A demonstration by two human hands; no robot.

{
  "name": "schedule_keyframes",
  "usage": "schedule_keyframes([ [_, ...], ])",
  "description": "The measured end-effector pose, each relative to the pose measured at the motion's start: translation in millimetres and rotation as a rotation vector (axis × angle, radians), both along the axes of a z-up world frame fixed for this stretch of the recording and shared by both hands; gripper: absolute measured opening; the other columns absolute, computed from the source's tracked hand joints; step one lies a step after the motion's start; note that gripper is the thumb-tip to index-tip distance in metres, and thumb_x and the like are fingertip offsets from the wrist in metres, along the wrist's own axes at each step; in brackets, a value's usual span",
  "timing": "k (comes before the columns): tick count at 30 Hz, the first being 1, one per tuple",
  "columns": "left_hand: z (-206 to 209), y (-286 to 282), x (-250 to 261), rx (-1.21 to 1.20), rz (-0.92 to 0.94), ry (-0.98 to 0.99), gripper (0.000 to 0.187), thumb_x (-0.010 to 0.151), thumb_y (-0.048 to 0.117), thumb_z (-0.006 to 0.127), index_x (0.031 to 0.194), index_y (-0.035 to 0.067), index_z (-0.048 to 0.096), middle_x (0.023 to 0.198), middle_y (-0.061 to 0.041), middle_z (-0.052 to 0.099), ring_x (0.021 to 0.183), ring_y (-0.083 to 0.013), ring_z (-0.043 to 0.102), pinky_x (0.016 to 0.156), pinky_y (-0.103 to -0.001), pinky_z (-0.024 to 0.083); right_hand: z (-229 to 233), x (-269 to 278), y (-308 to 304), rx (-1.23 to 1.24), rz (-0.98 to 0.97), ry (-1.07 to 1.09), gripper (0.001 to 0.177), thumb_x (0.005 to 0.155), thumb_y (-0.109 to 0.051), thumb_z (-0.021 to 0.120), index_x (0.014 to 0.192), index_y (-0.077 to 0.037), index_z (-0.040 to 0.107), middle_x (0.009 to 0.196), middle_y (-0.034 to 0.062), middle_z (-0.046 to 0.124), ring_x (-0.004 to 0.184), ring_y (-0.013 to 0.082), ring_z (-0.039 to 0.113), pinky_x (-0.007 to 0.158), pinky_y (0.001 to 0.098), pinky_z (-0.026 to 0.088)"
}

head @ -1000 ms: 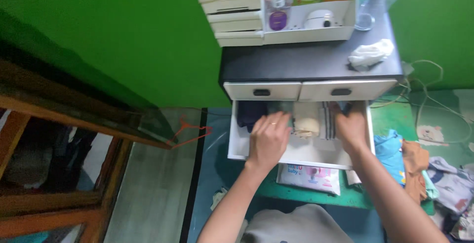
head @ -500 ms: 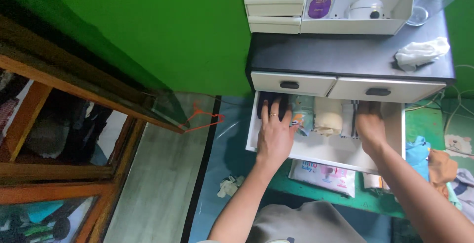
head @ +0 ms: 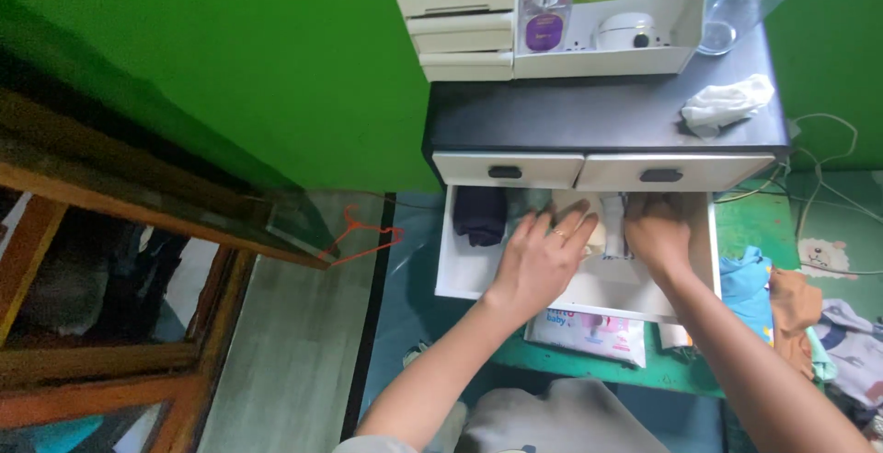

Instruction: Fold various pieces of baby clothing and organize them into a storage drawer.

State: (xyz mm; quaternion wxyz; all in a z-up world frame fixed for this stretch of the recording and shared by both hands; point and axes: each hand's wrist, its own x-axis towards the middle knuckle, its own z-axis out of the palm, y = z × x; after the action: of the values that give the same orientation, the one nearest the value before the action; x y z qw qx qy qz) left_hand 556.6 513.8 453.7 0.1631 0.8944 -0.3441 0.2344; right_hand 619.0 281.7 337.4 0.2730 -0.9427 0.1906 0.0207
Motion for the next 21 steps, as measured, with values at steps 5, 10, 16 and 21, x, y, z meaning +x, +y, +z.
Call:
schedule_keyframes([
  [5, -16, 14, 19, 0.119, -0.047, 0.035, 0.057, 0.085, 0.02, 0.07, 0.141, 0.013, 0.056, 0.146, -0.006, 0.058, 0.12, -0.0285, 0.065, 0.1, -0.039, 0.052, -67, 11, -41, -0.011, 0.275, -0.091, 0.051, 0.094, -0.021, 0.039, 0.137, -0.008, 0.062, 0.129, 0.0325, 0.061, 0.117, 0.0494, 0.059, 0.097, 0.0533, 0.046],
  [10, -27, 35, 58, 0.256, -0.234, -0.053, 0.069, 0.089, 0.009, 0.067, 0.153, 0.027, 0.051, 0.152, -0.002, 0.057, 0.106, -0.018, 0.065, 0.089, -0.03, 0.054, 0, -6, -16, 0.567, 0.026, -0.013, 0.04, 0.103, -0.036, 0.043, 0.129, -0.014, 0.064, 0.133, 0.0243, 0.065, 0.125, 0.0413, 0.059, 0.105, 0.046, 0.042],
  [16, -38, 37, 67, 0.227, -0.312, -0.083, 0.081, 0.08, 0.01, 0.066, 0.154, 0.033, 0.045, 0.158, 0.005, 0.048, 0.117, -0.0199, 0.062, 0.101, -0.033, 0.052, -28, -9, -25, 0.21, 0.161, 0.06, 0.041, 0.104, -0.038, 0.044, 0.134, -0.019, 0.065, 0.133, 0.0289, 0.06, 0.12, 0.0495, 0.057, 0.099, 0.0496, 0.043],
  [21, -18, 31, 65, 0.168, -0.388, 0.039, 0.086, 0.073, 0.031, 0.075, 0.152, 0.027, 0.042, 0.156, -0.003, 0.045, 0.114, -0.0294, 0.058, 0.104, -0.045, 0.048, 50, -23, 8, 0.456, -0.033, -0.154, 0.058, 0.096, -0.044, 0.059, 0.136, -0.003, 0.05, 0.119, 0.0297, 0.064, 0.11, 0.0476, 0.06, 0.091, 0.0474, 0.046],
])
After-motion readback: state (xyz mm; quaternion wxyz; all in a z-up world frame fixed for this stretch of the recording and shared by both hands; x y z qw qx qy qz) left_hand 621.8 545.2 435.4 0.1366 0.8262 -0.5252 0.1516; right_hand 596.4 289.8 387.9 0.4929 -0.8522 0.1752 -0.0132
